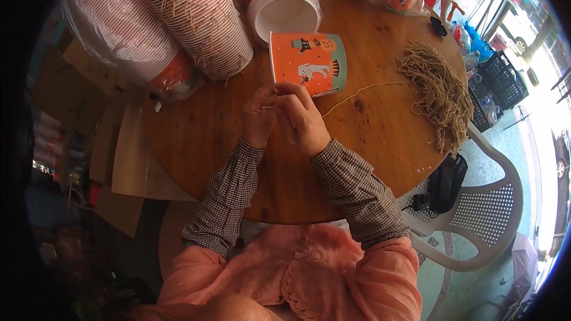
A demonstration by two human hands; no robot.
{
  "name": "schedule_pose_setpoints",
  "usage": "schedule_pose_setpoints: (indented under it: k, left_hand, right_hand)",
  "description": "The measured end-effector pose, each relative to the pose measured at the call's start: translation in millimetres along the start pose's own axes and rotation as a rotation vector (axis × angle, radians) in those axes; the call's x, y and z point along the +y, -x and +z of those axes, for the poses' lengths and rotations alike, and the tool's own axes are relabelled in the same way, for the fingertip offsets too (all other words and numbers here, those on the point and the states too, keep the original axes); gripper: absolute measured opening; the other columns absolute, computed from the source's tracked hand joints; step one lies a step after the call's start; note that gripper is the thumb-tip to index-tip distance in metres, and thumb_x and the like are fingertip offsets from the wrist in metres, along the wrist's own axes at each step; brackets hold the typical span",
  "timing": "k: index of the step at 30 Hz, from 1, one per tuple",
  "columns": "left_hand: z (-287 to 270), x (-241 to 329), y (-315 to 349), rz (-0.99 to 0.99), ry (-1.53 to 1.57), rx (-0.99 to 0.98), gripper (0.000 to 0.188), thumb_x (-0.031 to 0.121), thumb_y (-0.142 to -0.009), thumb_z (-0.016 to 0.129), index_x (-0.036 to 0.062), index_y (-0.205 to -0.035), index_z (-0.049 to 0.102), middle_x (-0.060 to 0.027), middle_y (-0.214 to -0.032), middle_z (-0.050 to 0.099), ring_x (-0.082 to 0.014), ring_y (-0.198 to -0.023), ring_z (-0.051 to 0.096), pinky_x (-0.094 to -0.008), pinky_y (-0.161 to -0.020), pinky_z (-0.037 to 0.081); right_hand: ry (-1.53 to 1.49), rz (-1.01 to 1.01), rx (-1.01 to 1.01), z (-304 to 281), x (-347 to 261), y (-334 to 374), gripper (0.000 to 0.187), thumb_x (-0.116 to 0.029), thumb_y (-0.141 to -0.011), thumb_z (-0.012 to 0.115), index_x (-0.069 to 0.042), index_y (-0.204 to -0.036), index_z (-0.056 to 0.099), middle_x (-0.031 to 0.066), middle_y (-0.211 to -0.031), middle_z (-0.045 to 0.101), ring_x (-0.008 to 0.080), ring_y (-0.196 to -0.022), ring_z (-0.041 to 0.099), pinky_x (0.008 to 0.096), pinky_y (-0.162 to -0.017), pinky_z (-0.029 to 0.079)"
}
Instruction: The person is tying a string handle to a paper bowl, which is part of a packaging process.
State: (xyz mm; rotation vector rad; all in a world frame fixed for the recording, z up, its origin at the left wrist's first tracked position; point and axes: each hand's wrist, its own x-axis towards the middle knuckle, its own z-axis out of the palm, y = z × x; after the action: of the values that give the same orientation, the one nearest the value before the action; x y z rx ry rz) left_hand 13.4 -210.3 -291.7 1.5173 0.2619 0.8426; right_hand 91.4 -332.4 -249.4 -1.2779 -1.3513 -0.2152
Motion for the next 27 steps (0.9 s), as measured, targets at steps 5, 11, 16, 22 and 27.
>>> schedule_pose_setpoints:
  k: [5,11,16,22,27]
  left_hand:
    - [2,-1,0,0.052,0.031,-0.011,0.029,-0.009,-0.084,0.057,0.0001,-0.112,0.063,-0.0072,-0.117,0.059,-0.0162,-0.103,0.062,-0.0244,-0.085,0.053]
    - [10,14,0,-0.071,0.114,-0.015,0.032,-0.008,-0.087,0.056,-0.0014,-0.118,0.059,-0.0069,-0.104,0.067,-0.0139,-0.094,0.065,-0.0254,-0.084,0.053]
    - [4,5,2,-0.167,0.129,0.037,0.027,-0.001,-0.088,0.063,-0.0004,-0.115,0.061,-0.0061,-0.103,0.067,-0.0123,-0.093,0.063,-0.0244,-0.081,0.052]
    - [2,2,-2,-0.13,0.223,0.098,0.022,0.0,-0.092,0.057,-0.0013,-0.113,0.06,-0.0065,-0.108,0.066,-0.013,-0.1,0.062,-0.0256,-0.092,0.048]
    - [5,7,0,-0.202,0.245,0.101,0.021,-0.001,-0.09,0.06,-0.001,-0.111,0.061,-0.0067,-0.107,0.066,-0.0132,-0.099,0.062,-0.0262,-0.091,0.049]
  right_hand:
    - [0.027,-0.069,-0.109,-3,6,-4,0.013,0.003,-0.087,0.058,0.001,-0.099,0.054,0.0188,-0.115,0.054,0.035,-0.096,0.059,0.0389,-0.081,0.051]
    - [-0.002,0.096,0.125,-15,17,-2,0.008,0.006,-0.089,0.052,0.001,-0.096,0.053,0.0165,-0.112,0.058,0.0242,-0.096,0.061,0.0323,-0.081,0.05]
    - [0.035,0.098,0.147,-13,25,-2,0.008,0.005,-0.091,0.05,0.001,-0.097,0.052,0.0161,-0.113,0.058,0.023,-0.099,0.061,0.0328,-0.086,0.049]
    - [-0.163,0.184,0.131,3,32,4,0.007,0.003,-0.09,0.054,0.0,-0.096,0.053,0.0153,-0.111,0.057,0.0253,-0.097,0.061,0.0332,-0.083,0.05]
    - [-0.309,0.298,0.161,2,33,5,0.004,-0.001,-0.094,0.05,0.0,-0.098,0.051,0.0136,-0.114,0.056,0.0215,-0.1,0.06,0.0334,-0.086,0.05]
